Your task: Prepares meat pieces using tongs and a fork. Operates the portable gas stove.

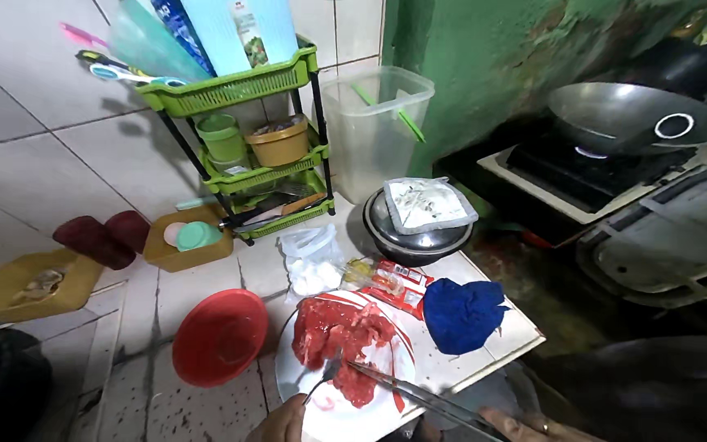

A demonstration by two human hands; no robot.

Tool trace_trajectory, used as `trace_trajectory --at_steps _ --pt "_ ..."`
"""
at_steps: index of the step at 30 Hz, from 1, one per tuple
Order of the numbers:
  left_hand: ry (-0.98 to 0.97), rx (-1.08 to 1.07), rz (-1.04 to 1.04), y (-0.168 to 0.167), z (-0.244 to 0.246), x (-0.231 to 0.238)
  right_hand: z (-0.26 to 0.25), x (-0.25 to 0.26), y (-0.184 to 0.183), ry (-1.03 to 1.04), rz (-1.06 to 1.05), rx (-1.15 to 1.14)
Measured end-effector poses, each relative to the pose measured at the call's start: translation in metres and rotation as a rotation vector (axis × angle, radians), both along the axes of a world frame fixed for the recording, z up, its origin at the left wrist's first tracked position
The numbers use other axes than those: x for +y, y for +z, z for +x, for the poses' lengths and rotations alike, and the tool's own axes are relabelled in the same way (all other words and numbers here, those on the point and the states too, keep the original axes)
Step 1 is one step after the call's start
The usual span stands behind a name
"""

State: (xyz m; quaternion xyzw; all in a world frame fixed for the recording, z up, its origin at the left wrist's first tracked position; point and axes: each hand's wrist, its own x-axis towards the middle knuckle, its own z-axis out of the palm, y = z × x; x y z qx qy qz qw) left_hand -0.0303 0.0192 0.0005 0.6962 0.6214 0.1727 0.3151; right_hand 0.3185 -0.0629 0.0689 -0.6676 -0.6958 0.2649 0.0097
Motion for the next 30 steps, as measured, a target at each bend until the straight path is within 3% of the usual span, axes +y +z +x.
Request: trace_trajectory --at_steps 5,16,25,30 --pt "0.013 0.153 -0.081 0.002 0.005 0.023 -0.014 0.015 -0.009 0.081 0.021 -0.062" --pt "0.008 0.284 -0.223 0.004 0.006 0.039 -0.029 0.019 -0.008 0.184 0.0 -0.09" --pt "-0.011 0.262 -0.27 0.007 0.008 0.042 -0.039 0.015 -0.01 0.208 0.05 -0.122" --pt "0.071 0.095 -0.073 0.007 -0.007 0.017 -0.022 0.011 -0.005 0.095 -0.09 -0.009"
